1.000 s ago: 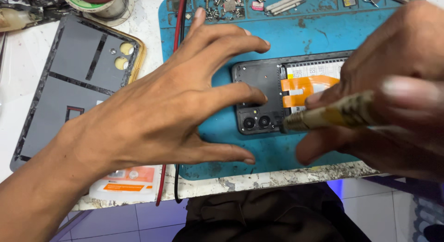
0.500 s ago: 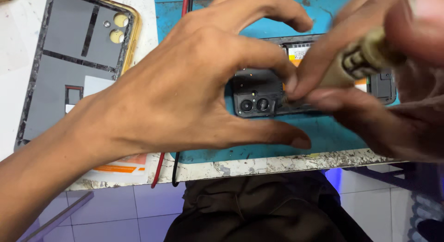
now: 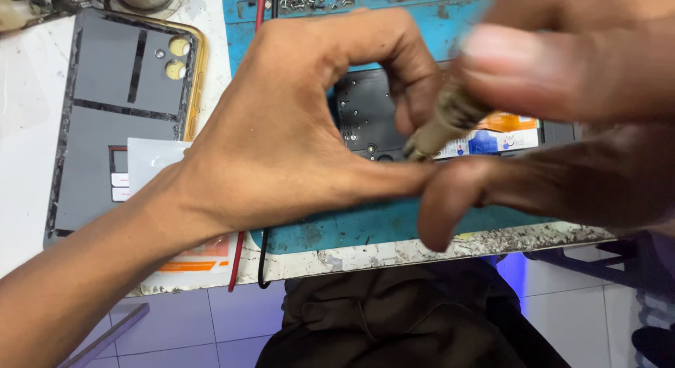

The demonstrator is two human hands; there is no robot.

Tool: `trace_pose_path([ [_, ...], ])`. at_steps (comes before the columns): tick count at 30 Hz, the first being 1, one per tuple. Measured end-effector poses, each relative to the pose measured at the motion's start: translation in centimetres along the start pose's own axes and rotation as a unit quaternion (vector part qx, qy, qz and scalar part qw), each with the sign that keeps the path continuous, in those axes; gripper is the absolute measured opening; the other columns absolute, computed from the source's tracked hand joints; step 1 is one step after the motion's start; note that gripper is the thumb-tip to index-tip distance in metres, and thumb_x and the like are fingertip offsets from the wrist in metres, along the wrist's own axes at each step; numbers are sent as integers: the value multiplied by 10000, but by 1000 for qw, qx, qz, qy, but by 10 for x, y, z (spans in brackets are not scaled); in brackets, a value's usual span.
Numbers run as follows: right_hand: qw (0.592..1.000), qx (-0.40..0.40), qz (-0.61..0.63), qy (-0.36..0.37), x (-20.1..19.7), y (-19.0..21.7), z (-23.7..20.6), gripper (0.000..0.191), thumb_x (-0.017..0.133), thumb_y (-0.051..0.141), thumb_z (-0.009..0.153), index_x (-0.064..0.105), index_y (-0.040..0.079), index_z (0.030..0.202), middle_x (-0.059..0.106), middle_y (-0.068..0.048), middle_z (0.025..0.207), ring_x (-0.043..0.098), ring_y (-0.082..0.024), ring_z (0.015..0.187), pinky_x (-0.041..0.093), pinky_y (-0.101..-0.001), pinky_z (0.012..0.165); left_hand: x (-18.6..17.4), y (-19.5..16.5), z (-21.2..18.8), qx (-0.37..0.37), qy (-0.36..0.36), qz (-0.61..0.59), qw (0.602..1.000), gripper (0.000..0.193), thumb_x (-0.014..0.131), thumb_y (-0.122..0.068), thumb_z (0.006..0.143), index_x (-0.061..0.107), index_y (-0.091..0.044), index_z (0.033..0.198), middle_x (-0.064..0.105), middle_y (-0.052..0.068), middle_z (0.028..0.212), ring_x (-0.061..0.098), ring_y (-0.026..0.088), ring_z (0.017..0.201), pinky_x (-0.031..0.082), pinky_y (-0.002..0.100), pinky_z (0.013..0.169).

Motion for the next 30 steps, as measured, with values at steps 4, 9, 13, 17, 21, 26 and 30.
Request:
trace_pose_path([
  [4, 998, 31, 50, 15, -4, 17, 22, 291, 793, 102, 861, 649, 74, 1112, 722, -77, 935, 702, -118, 826, 576, -246, 724, -4, -11, 0, 26, 5, 30, 999, 296, 861, -64, 885, 643, 33, 1060, 685, 47, 973, 667, 128, 940, 529, 275, 907],
  [9, 922, 141, 336, 127, -5, 39, 58, 182, 670, 136, 935, 687, 13, 1068, 759, -134, 918, 751, -179, 783, 657, -283, 659, 2, 0, 1, -61, 42, -98, 992, 407, 772, -19, 886, 583, 3, 1246, 668, 15, 1181, 740, 104, 1090, 606, 251, 1047],
  [13, 996, -70, 40, 43, -13, 45, 49, 313, 783, 100, 874, 650, -9, 1135, 730, -103, 908, 704, -157, 849, 611, -297, 779, -9, -4, -5, 27, 60, 23, 998, 558, 853, -86, 901, 518, 13, 1337, 658, 78, 1263, 703, 205, 1214, 563, 340, 1126],
  [17, 992, -122, 20, 37, -11, 27, 18, 304, 781, 104, 877, 651, 0, 1131, 728, -95, 909, 700, -154, 853, 599, -300, 779, -12, 3, -11, 79, 88, 179, 977, 888, 949, -306, 727, 459, -6, 1405, 575, 131, 1367, 539, 322, 1304, 455, 435, 1106],
  [21, 991, -123, 33, 38, -11, 25, 12, 296, 780, 108, 880, 653, 9, 1128, 726, -88, 909, 695, -152, 856, 588, -302, 778, -16, 12, -12, 49, 101, 234, 966, 950, 948, -302, 659, 456, -13, 1418, 533, 151, 1376, 435, 356, 1346, 418, 464, 1099],
  [26, 991, -119, 43, 40, -11, 33, 24, 285, 777, 113, 883, 654, 21, 1123, 724, -78, 910, 689, -149, 860, 574, -306, 778, -12, 18, -14, 37, 100, 226, 968, 940, 941, -327, 673, 456, -10, 1414, 545, 148, 1326, 460, 363, 1307, 423, 460, 1058],
  [30, 991, -118, 43, 45, -12, 29, 21, 276, 776, 117, 887, 656, 30, 1119, 722, -71, 911, 685, -146, 863, 563, -309, 777, -13, 23, -15, 33, 106, 232, 966, 948, 941, -357, 675, 462, -2, 1412, 556, 148, 1288, 494, 346, 1265, 438, 453, 1062],
])
Point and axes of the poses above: each hand's wrist, its own z-axis towards the middle knuckle, its own x-axis out of the palm, y = z × x, the point moved 6 cm from there along z, towards the middle knuckle
